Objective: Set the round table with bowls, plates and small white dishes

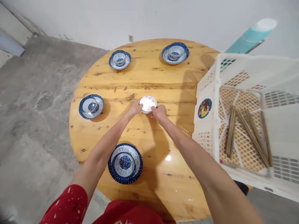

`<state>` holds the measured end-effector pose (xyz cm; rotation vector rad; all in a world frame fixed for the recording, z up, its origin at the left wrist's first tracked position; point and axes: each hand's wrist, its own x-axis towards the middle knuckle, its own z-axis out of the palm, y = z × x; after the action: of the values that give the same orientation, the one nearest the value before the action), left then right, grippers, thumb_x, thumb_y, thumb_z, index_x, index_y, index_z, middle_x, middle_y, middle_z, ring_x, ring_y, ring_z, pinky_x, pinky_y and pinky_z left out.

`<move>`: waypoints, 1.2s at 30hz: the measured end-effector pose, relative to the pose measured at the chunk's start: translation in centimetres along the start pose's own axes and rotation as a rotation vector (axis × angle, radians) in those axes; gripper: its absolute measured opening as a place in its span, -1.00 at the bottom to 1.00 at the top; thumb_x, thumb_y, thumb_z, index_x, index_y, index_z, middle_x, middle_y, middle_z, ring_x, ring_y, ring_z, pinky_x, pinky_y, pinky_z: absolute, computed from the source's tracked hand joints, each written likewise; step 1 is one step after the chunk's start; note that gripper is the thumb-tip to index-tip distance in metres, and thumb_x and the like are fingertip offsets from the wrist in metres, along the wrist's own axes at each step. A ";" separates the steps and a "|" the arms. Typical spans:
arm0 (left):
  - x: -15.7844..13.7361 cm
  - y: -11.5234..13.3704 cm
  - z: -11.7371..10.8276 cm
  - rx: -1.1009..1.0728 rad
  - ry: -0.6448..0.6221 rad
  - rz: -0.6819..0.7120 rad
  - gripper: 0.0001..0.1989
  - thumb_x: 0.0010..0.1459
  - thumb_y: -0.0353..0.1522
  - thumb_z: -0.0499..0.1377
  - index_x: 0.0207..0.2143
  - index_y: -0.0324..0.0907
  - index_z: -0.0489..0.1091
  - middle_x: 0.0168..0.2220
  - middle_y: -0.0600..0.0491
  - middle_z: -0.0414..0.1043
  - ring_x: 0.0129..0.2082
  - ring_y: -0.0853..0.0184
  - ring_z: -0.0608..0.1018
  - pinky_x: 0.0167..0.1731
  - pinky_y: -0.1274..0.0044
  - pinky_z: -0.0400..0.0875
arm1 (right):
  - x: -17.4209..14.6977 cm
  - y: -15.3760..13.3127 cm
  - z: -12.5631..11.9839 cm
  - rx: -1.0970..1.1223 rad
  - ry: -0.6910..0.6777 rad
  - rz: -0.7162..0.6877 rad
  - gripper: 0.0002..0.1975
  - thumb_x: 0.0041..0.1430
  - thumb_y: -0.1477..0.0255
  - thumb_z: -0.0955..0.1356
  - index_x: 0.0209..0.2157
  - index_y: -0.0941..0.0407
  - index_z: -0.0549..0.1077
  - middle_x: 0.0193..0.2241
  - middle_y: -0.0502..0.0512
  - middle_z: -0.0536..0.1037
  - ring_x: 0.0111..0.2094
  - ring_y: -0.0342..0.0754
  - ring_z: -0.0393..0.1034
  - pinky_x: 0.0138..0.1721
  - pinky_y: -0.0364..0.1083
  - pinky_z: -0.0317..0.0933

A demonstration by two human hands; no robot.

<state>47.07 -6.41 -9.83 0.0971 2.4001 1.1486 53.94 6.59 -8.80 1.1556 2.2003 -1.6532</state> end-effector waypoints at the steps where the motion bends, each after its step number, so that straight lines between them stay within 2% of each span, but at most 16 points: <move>1: 0.3 0.0 0.0 0.019 0.002 0.012 -0.60 0.21 -0.46 0.11 0.08 -0.28 0.51 0.01 -0.16 0.61 0.10 0.09 0.57 0.10 0.35 0.47 | 0.2 -0.1 0.1 0.003 0.003 -0.004 -0.88 0.23 0.57 0.33 -0.41 0.23 0.45 -0.63 0.11 0.50 -0.58 -0.08 0.48 -0.56 -0.20 0.41; 12: 1.8 -0.1 -1.7 0.176 0.111 -0.008 -0.58 0.25 -0.42 0.13 0.15 -0.20 0.48 0.07 -0.15 0.59 0.13 0.09 0.56 0.16 0.35 0.44 | 1.6 -1.7 1.9 -0.035 -0.003 -0.064 -0.85 0.24 0.51 0.34 -0.41 0.23 0.48 -0.67 0.10 0.48 -0.59 -0.04 0.50 -0.53 -0.18 0.42; 19: 1.3 0.4 -2.4 0.213 0.095 0.011 -0.64 0.28 -0.42 0.12 0.08 -0.24 0.51 0.00 -0.18 0.62 0.10 0.11 0.58 0.15 0.40 0.43 | 0.9 -2.0 2.1 -0.054 0.009 -0.067 -0.82 0.26 0.48 0.35 -0.43 0.22 0.48 -0.70 0.09 0.46 -0.60 -0.02 0.50 -0.54 -0.17 0.41; 27: 1.0 0.7 -1.8 0.162 0.053 0.041 -0.66 0.32 -0.43 0.06 0.03 -0.33 0.51 -0.07 -0.21 0.62 0.03 0.11 0.60 0.08 0.43 0.45 | 0.5 -1.5 1.6 -0.088 0.043 -0.068 -0.84 0.26 0.46 0.34 -0.38 0.21 0.49 -0.66 0.10 0.50 -0.58 -0.02 0.52 -0.47 -0.14 0.45; 33: 0.6 1.1 -1.8 0.256 0.048 0.061 -0.68 0.37 -0.37 0.04 0.04 -0.30 0.49 0.04 -0.22 0.57 0.12 0.09 0.54 0.12 0.41 0.40 | 0.6 -1.9 0.8 -0.106 0.012 -0.050 -0.83 0.28 0.41 0.35 -0.35 0.20 0.48 -0.65 0.10 0.49 -0.56 -0.01 0.51 -0.48 -0.14 0.41; 36: -0.2 1.6 -2.2 0.338 0.151 0.052 -0.67 0.38 -0.29 0.08 0.10 -0.22 0.43 0.15 -0.22 0.48 0.20 0.08 0.47 0.17 0.40 0.34 | 0.4 -2.6 -0.3 -0.214 0.026 -0.098 -0.75 0.30 0.31 0.36 -0.40 0.16 0.47 -0.67 0.09 0.45 -0.48 0.06 0.52 -0.38 -0.08 0.42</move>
<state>46.02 -7.03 -7.37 0.1891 2.7220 0.7855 51.99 6.80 -6.96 1.0342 2.4153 -1.3997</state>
